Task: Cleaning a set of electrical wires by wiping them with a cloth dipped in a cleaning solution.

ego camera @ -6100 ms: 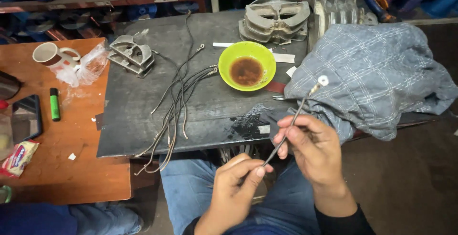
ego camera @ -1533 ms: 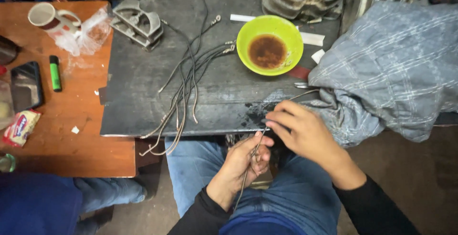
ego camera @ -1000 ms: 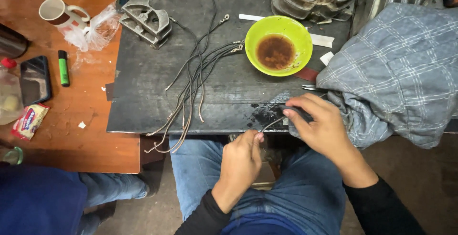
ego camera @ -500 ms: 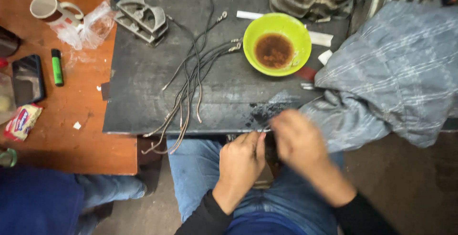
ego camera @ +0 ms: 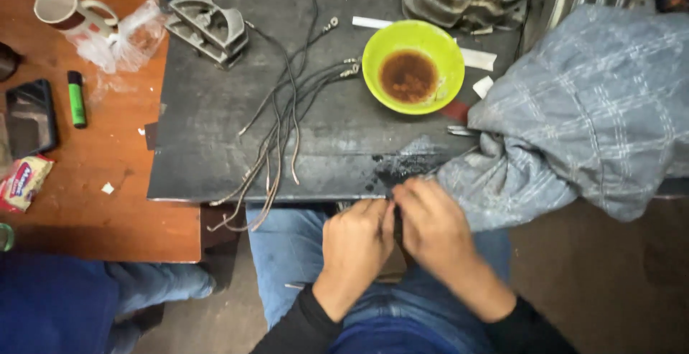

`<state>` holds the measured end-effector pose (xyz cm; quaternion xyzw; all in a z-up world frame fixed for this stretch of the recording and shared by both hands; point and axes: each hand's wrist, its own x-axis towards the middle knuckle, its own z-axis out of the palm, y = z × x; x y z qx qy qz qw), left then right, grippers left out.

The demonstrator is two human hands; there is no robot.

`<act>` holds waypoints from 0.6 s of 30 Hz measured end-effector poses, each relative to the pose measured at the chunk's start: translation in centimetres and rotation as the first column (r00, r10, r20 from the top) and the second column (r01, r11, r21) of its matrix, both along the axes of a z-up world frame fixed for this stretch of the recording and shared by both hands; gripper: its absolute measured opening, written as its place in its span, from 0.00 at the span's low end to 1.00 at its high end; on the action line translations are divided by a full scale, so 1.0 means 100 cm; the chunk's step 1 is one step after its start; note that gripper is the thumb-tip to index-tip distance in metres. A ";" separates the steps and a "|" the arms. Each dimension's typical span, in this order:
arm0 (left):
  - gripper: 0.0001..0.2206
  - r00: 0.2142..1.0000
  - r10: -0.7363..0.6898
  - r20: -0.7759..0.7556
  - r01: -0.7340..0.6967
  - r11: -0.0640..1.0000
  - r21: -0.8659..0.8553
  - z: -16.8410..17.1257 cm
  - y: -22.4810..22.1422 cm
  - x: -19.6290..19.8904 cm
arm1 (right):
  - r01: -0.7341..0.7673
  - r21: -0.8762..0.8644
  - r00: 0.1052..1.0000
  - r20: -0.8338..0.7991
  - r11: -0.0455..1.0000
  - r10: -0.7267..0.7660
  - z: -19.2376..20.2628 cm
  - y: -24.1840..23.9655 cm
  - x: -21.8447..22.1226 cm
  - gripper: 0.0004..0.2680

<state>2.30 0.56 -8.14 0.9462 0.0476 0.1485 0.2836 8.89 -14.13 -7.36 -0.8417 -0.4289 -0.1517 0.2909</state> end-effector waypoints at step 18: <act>0.12 0.996 -0.014 0.085 0.011 0.999 0.031 -0.002 -0.001 0.001 | 0.243 0.035 0.970 0.016 0.969 -0.243 0.001 -0.012 0.009 0.08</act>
